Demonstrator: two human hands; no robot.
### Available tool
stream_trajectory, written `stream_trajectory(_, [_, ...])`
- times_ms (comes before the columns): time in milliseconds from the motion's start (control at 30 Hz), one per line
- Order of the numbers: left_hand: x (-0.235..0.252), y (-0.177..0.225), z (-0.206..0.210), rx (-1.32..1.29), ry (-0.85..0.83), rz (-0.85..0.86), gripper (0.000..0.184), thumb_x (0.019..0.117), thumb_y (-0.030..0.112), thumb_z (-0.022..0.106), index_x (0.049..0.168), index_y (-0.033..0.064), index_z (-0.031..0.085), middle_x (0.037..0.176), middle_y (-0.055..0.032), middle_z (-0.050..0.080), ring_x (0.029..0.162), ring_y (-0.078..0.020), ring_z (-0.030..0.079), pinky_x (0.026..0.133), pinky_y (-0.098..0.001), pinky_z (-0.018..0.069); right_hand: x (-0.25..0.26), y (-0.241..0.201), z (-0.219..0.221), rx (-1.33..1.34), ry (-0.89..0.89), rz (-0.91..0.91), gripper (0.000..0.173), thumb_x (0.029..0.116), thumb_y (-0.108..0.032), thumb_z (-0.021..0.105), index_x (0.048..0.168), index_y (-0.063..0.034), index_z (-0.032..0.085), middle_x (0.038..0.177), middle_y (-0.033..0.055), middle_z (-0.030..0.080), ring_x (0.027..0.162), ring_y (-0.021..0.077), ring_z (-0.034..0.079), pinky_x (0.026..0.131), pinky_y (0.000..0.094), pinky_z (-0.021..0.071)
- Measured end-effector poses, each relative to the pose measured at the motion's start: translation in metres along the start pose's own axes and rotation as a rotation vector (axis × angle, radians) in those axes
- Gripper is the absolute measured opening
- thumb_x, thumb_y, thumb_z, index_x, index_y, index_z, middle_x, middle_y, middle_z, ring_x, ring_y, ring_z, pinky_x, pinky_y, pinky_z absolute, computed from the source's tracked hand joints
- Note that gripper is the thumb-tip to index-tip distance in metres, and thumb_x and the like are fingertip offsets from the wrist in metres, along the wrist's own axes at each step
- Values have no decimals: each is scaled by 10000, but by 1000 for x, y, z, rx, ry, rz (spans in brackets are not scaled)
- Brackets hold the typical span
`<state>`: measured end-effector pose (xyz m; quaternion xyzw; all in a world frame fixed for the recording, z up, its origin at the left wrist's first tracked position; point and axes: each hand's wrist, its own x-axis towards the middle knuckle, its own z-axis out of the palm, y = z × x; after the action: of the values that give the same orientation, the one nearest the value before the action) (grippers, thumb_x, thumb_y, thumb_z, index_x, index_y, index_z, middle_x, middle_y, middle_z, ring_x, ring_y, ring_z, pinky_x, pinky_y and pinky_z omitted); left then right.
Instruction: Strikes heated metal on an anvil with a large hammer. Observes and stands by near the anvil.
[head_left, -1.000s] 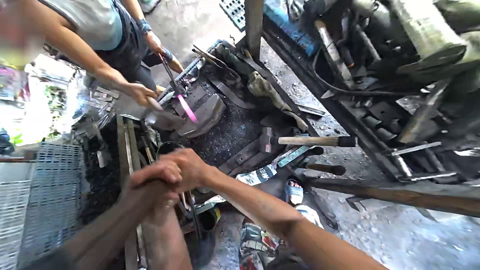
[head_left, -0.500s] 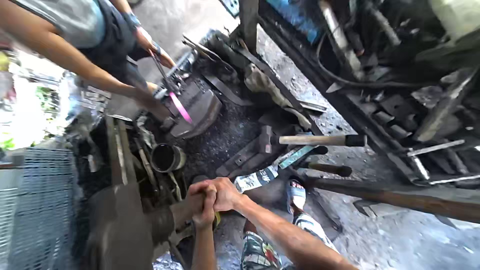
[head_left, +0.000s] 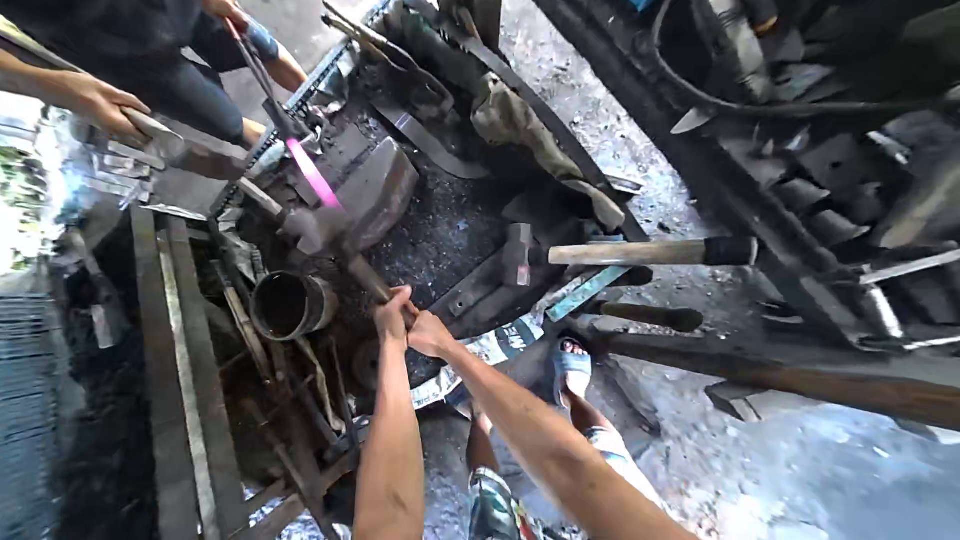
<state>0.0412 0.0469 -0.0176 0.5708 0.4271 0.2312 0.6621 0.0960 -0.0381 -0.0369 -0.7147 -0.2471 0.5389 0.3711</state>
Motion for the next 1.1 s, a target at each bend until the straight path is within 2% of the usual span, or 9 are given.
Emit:
stream_trajectory(100, [-77, 2, 10, -112, -15, 92, 231, 926, 129, 679, 1120, 10, 647, 700, -72, 623, 591, -175, 607, 618, -376, 571, -62, 19, -4, -136, -11, -70, 461, 711, -557, 751, 992, -193, 714, 926, 65, 737, 893, 277, 718, 739, 602, 579])
stream_trajectory(233, [-217, 39, 36, -158, 278, 119, 465, 896, 169, 721, 1276, -42, 555, 826, -127, 682, 665, -230, 688, 645, -418, 628, -195, 40, 8, -247, -115, 3, 519, 723, -528, 757, 1121, -197, 708, 998, 102, 747, 950, 316, 726, 798, 609, 584])
stream_trajectory(367, [-289, 31, 61, -236, 584, -214, 300, 932, 134, 667, 1158, -27, 553, 678, -125, 606, 535, -239, 627, 500, -415, 581, -295, 101, 21, -376, -208, 192, 592, 827, -480, 708, 1326, -174, 619, 1054, 157, 744, 969, 368, 732, 815, 607, 589])
stream_trajectory(500, [-321, -11, 53, -335, 595, -530, 243, 973, 152, 675, 1099, -31, 574, 670, -133, 592, 485, -224, 591, 446, -388, 558, -344, 131, 6, -139, -418, 182, 722, 824, -454, 777, 1402, -117, 507, 985, 126, 729, 842, 285, 731, 785, 532, 610])
stream_trajectory(600, [-327, -33, 32, -458, 532, -647, 225, 983, 159, 656, 1095, -5, 550, 693, -116, 596, 490, -212, 590, 458, -377, 561, -341, 137, 6, 299, -657, 273, 773, 844, -359, 833, 1448, -122, 413, 1007, 133, 718, 747, 258, 737, 713, 471, 652])
stream_trajectory(767, [-293, -56, -27, -522, 414, -664, 130, 1024, 125, 557, 1012, -3, 571, 709, -92, 599, 526, -177, 598, 500, -331, 569, -297, 110, 54, 336, -628, 282, 667, 856, -322, 770, 1406, -101, 463, 957, 129, 711, 725, 259, 724, 678, 474, 642])
stream_trajectory(933, [-249, -72, -115, -211, 244, -522, 236, 982, 76, 573, 1166, -70, 542, 809, -160, 671, 641, -234, 681, 595, -374, 615, -226, 81, 148, 345, -434, 195, 714, 820, -365, 795, 1411, -84, 509, 1095, 127, 721, 943, 255, 729, 853, 514, 617])
stream_trajectory(1000, [-250, -71, -152, -72, 143, -485, 305, 972, 73, 592, 1236, -77, 562, 934, -186, 716, 785, -254, 720, 737, -398, 631, -204, 80, 190, 364, -360, 180, 735, 807, -357, 815, 1408, -74, 500, 1069, 136, 725, 919, 266, 731, 831, 523, 619])
stream_trajectory(1100, [-273, -82, -200, 142, 116, -439, 500, 921, 96, 664, 1405, 25, 561, 1122, -178, 727, 949, -264, 726, 839, -433, 614, -200, 81, 243, 235, -299, 221, 823, 828, -305, 764, 1515, -89, 366, 1103, 156, 713, 981, 294, 718, 866, 541, 592])
